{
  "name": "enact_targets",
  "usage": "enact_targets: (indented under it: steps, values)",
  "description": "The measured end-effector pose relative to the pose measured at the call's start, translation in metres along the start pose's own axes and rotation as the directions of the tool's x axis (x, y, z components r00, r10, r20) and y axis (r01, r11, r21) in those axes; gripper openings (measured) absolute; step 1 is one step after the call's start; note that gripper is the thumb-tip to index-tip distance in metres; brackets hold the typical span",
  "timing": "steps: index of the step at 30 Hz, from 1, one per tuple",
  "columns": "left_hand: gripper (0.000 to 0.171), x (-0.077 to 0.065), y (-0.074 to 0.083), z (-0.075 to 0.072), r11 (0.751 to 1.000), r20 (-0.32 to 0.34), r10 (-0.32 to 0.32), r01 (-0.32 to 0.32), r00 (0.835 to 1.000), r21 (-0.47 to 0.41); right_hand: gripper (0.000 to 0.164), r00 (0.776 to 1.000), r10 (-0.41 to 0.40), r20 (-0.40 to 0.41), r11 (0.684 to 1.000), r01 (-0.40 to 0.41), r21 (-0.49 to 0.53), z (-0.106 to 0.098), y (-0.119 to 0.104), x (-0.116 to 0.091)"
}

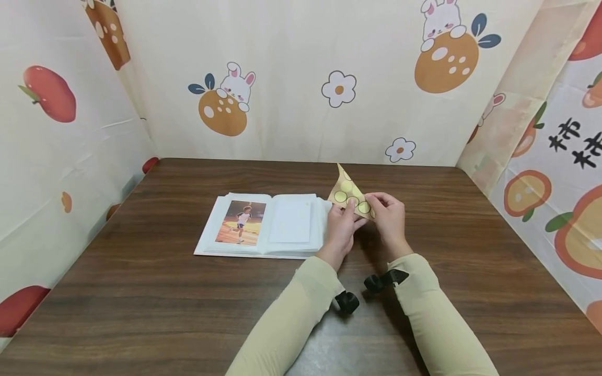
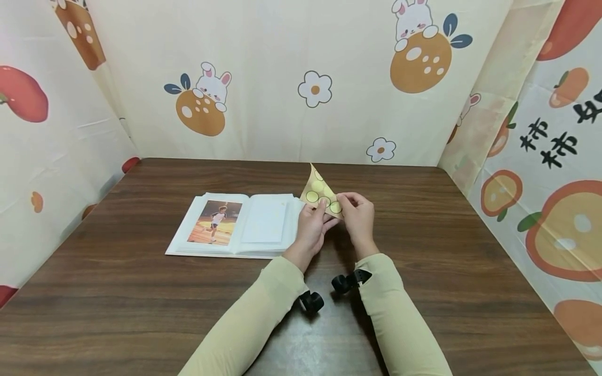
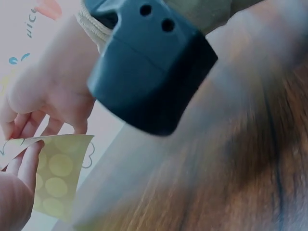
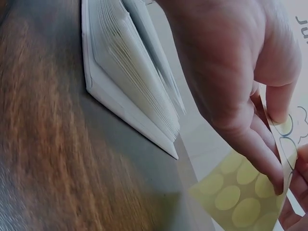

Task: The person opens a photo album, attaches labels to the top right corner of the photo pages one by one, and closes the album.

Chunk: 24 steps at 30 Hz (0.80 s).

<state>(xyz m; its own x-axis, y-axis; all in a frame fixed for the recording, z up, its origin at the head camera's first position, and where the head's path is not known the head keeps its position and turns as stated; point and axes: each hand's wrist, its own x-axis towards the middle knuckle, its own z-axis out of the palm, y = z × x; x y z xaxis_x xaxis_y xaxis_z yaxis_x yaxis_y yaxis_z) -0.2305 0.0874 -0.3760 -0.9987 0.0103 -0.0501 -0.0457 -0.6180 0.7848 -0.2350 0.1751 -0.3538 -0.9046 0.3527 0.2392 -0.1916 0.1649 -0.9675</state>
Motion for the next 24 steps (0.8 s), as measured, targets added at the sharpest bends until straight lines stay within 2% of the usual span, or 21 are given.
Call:
enact_targets:
  steps: [4, 8, 16, 24]
  values:
    - [0.029, 0.000, -0.001, 0.001, 0.999, -0.022, -0.009, 0.008, 1.000, -0.050, 0.021, 1.000, 0.027, -0.006, 0.999, -0.027, 0.033, -0.001, 0.000, 0.000]
    - [0.032, -0.001, -0.001, 0.002, 0.996, -0.038, -0.005, 0.002, 0.999, -0.093, 0.023, 0.999, 0.027, -0.033, 0.999, -0.026, 0.028, -0.002, 0.013, 0.005]
    - [0.037, -0.001, -0.005, 0.004, 0.997, -0.110, -0.009, 0.001, 0.994, -0.074, 0.018, 0.993, -0.017, -0.119, 0.997, 0.008, -0.072, -0.004, 0.016, 0.006]
    - [0.039, -0.001, -0.006, 0.002, 0.998, -0.156, -0.049, 0.041, 0.986, -0.052, 0.017, 0.990, 0.004, -0.143, 0.997, -0.015, -0.080, -0.006, 0.019, 0.007]
